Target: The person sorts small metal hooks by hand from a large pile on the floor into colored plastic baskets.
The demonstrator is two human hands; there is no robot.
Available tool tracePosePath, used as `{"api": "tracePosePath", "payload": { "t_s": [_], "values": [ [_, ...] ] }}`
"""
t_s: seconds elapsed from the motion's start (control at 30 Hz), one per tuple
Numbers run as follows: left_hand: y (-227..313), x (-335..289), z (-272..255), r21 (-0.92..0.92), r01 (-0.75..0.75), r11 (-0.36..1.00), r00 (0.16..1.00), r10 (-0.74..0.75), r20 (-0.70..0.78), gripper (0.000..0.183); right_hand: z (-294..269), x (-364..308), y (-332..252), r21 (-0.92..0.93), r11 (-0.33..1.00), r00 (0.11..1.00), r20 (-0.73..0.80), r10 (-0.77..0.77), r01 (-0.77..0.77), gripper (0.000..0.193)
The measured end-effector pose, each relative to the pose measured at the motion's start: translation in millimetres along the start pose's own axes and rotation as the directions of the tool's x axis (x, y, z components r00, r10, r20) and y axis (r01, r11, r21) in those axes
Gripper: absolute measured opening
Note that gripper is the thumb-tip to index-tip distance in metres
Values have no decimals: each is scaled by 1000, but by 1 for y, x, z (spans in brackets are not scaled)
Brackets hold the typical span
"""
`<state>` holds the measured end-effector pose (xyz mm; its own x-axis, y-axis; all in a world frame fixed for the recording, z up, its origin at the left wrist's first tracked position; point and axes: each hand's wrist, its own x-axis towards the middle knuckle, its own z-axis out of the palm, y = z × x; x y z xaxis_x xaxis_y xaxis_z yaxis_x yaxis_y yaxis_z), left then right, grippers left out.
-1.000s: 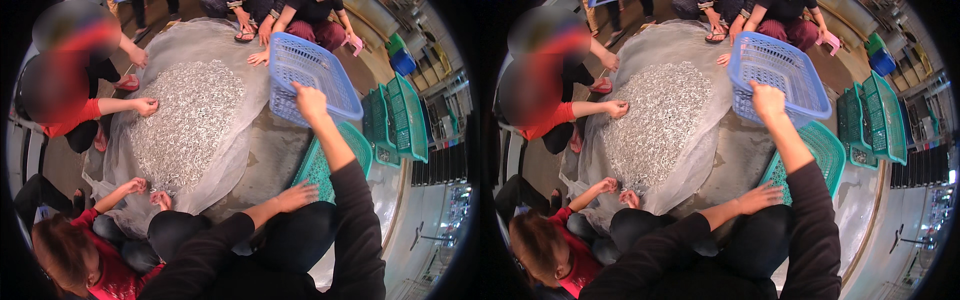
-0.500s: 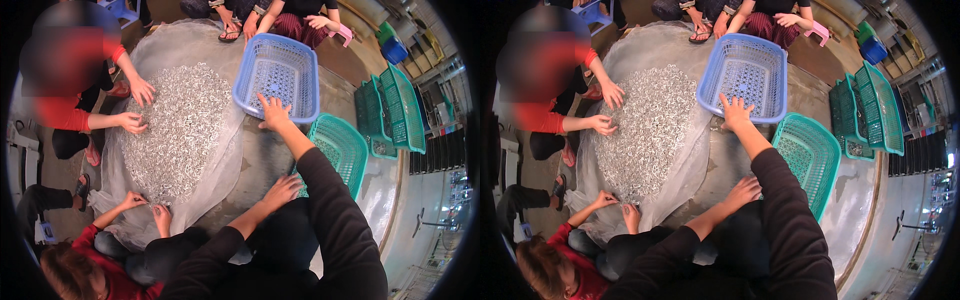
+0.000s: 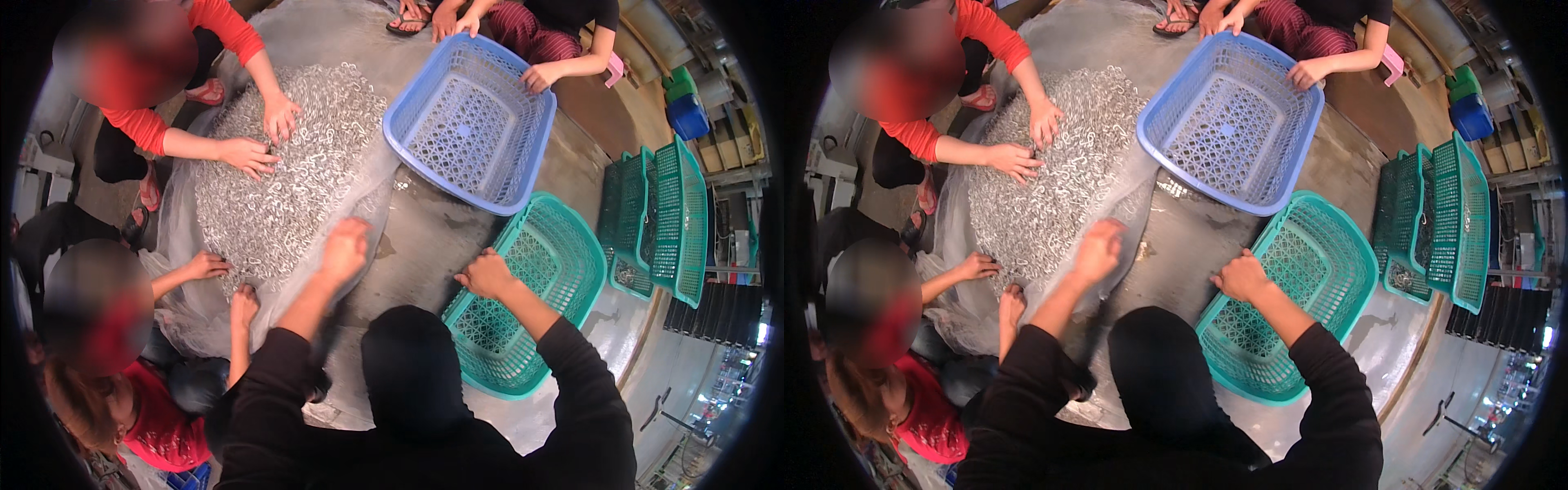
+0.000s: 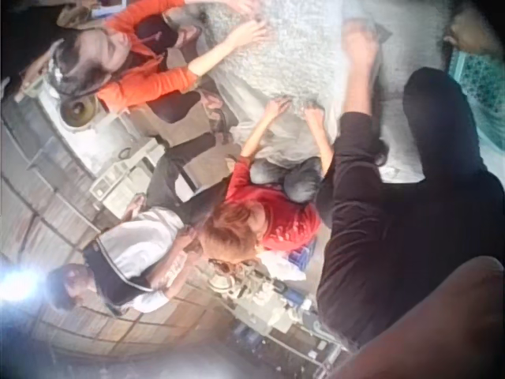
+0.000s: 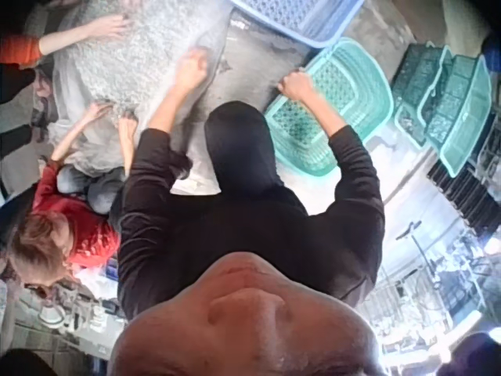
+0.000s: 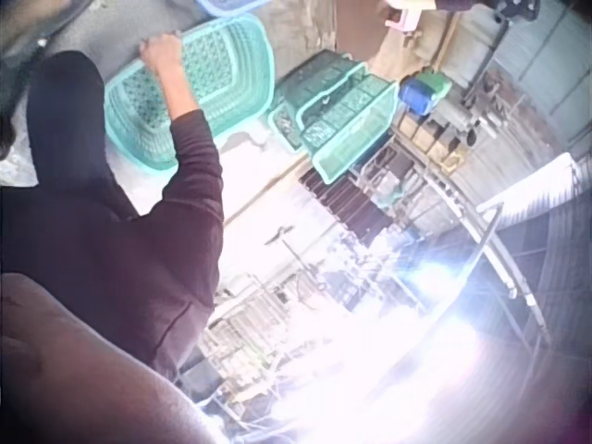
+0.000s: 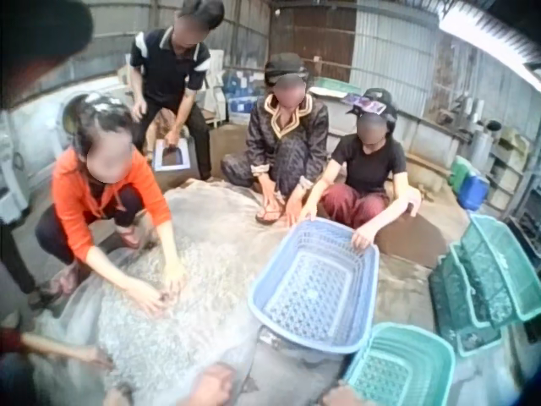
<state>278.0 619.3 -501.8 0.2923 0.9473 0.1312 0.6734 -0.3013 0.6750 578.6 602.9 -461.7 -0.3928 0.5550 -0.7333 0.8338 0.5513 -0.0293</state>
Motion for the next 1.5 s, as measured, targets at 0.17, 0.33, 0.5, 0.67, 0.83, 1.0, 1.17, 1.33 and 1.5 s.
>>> {"api": "tracePosePath", "payload": {
  "t_s": [0.17,0.33,0.5,0.67,0.83,1.0,1.17,1.33,1.5],
  "values": [
    [-27,-4,-73,297,133,946,969,-187,161,18,10,-8,28,-11,1000,982,191,-13,15,38],
    [-30,-39,-113,587,143,797,815,-431,387,19,32,-11,42,-74,995,865,502,-17,62,42],
    [-29,-83,-106,596,337,729,750,-590,298,51,65,5,44,-134,991,815,575,66,14,40],
    [-64,-123,-43,481,431,764,799,-570,189,74,20,25,14,9,968,967,-32,252,-252,20],
    [-44,-159,6,157,197,968,874,-246,419,70,-60,45,-4,160,943,471,-834,287,-292,81],
    [-24,-160,42,204,44,978,829,-150,539,74,-45,64,74,341,760,583,-492,646,-554,53],
    [-20,-160,42,226,-102,969,798,-56,600,80,-103,-10,38,420,805,297,-775,558,-418,29],
    [-2,-144,78,68,-301,951,667,159,728,82,-115,-69,-86,213,932,464,-820,334,-294,23],
    [29,-137,110,-9,-373,928,580,241,778,81,-70,-50,-153,74,976,615,-766,189,-207,30]
  ]
}}
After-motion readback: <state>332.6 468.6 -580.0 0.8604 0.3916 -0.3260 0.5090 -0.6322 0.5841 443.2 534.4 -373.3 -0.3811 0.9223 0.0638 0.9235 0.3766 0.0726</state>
